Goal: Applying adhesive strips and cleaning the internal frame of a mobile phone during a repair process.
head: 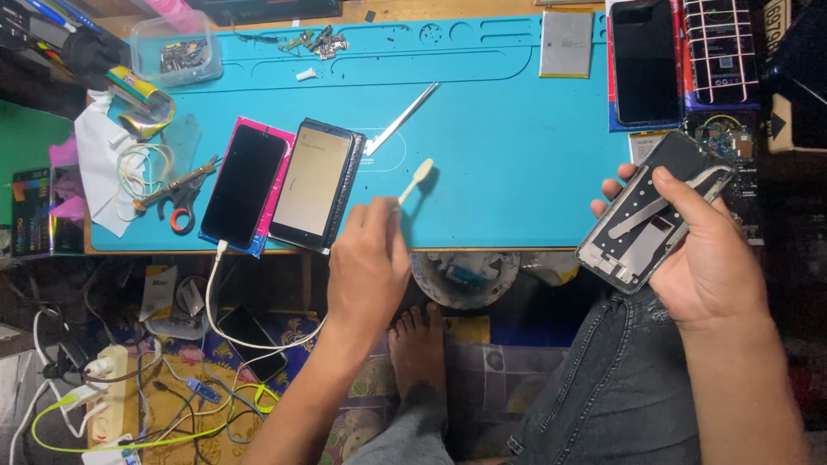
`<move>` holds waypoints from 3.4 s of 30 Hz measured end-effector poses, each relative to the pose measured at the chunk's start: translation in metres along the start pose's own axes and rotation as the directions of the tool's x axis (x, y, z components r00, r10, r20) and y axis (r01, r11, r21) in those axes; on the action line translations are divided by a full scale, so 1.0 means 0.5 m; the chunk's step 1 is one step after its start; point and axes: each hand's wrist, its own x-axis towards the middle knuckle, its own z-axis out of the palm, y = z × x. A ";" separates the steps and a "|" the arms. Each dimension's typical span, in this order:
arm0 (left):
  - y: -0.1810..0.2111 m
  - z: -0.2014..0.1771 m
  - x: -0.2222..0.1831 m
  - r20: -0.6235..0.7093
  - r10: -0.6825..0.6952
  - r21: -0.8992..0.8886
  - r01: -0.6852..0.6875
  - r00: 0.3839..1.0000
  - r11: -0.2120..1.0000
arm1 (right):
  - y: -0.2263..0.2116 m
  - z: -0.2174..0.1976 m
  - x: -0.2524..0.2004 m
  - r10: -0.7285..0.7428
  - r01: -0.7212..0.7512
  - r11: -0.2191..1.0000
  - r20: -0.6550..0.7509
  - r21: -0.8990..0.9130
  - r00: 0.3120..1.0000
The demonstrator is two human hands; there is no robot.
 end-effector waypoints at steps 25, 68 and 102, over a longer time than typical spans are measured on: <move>-0.009 0.009 -0.003 0.013 0.020 0.010 -0.020 1.000 1.000 | -0.002 0.032 -0.006 0.018 -0.019 0.999 -0.046 -0.033 0.999; -0.136 -0.132 -0.020 -0.417 0.173 0.201 -0.094 0.892 0.975 | 0.129 0.233 0.142 -0.323 0.439 0.792 0.320 -0.425 0.891; 0.030 0.018 0.037 -0.091 0.108 -0.403 -0.136 0.990 0.905 | 0.140 0.247 0.032 -0.181 0.336 0.878 0.412 -0.342 0.893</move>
